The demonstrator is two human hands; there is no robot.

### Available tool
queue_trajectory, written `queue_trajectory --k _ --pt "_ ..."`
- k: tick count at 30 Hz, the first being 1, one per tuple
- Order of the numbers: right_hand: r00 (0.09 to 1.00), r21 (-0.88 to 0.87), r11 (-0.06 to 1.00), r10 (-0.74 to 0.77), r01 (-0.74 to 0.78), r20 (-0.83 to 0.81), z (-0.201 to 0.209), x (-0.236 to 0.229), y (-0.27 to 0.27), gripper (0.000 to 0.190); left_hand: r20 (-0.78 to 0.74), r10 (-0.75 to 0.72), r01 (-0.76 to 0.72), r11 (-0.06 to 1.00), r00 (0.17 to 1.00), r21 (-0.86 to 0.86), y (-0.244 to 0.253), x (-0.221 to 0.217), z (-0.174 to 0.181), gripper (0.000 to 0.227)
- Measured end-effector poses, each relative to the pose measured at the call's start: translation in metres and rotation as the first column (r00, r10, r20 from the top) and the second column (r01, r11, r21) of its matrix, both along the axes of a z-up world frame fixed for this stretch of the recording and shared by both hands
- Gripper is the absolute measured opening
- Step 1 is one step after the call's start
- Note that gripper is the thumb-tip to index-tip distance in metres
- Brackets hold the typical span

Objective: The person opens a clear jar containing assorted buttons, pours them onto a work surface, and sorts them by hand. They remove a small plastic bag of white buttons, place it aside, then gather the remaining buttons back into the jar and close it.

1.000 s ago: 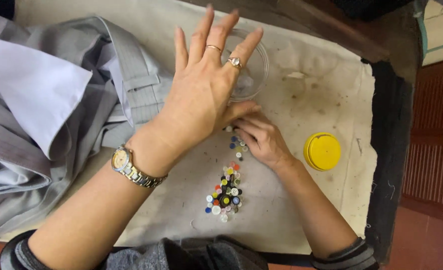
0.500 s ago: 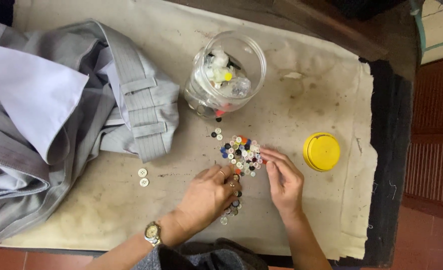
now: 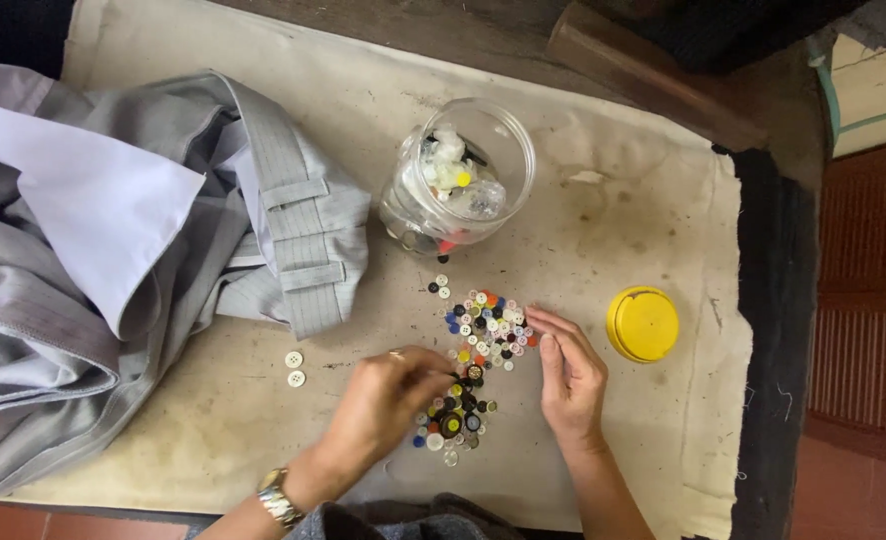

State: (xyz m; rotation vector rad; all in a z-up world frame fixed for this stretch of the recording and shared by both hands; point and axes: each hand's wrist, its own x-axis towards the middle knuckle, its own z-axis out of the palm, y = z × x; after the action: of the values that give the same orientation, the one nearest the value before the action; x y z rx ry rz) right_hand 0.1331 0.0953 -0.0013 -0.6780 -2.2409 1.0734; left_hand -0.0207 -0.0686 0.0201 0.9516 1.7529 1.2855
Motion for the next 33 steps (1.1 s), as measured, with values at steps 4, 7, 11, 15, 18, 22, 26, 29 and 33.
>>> queue_trajectory --k 4,7,11,15,18,22,26,29,33 --pt "0.987 0.047 0.986 0.158 -0.16 0.04 0.012 -0.019 0.004 0.028 0.008 0.105 -0.101 0.976 0.994 -0.195 -0.019 -0.011 -0.004 0.02" --pt "0.947 0.046 0.954 0.288 -0.297 0.139 0.013 -0.041 0.008 0.029 0.129 0.153 -0.13 0.976 0.98 -0.173 -0.031 -0.008 -0.013 0.022" --pt "0.906 0.183 0.891 0.388 -0.416 0.172 0.02 -0.078 0.004 0.031 0.134 0.186 -0.145 0.952 0.973 -0.268 -0.038 -0.006 -0.006 0.024" --pt "0.92 0.354 0.85 0.351 -0.391 0.174 0.014 -0.094 -0.005 0.027 0.1 0.163 -0.148 0.979 0.982 -0.14 -0.041 -0.005 -0.003 0.023" --pt "0.907 0.342 0.841 0.394 -0.42 0.146 0.017 -0.087 -0.01 0.024 -0.049 0.143 -0.145 0.989 0.988 -0.035 -0.041 -0.004 -0.004 0.023" --pt "0.863 0.165 0.849 0.481 -0.502 0.153 0.013 -0.052 -0.013 0.029 -0.204 0.096 -0.071 0.99 0.974 0.122 -0.036 -0.004 -0.005 0.027" --pt "0.911 0.124 0.904 0.4 -0.41 0.103 0.019 -0.016 -0.017 0.03 -0.22 0.058 -0.012 0.979 0.974 0.202 -0.025 -0.002 -0.006 0.028" --pt "0.968 0.177 0.96 0.187 -0.216 0.165 0.011 0.014 -0.026 0.049 -0.496 -0.172 0.241 0.967 0.851 0.079 -0.023 0.001 -0.01 0.059" --pt "0.936 0.178 0.977 0.047 -0.116 0.349 0.0 0.042 -0.039 0.063 -0.893 -0.281 0.251 0.947 0.351 -0.199 -0.025 0.009 -0.018 0.144"
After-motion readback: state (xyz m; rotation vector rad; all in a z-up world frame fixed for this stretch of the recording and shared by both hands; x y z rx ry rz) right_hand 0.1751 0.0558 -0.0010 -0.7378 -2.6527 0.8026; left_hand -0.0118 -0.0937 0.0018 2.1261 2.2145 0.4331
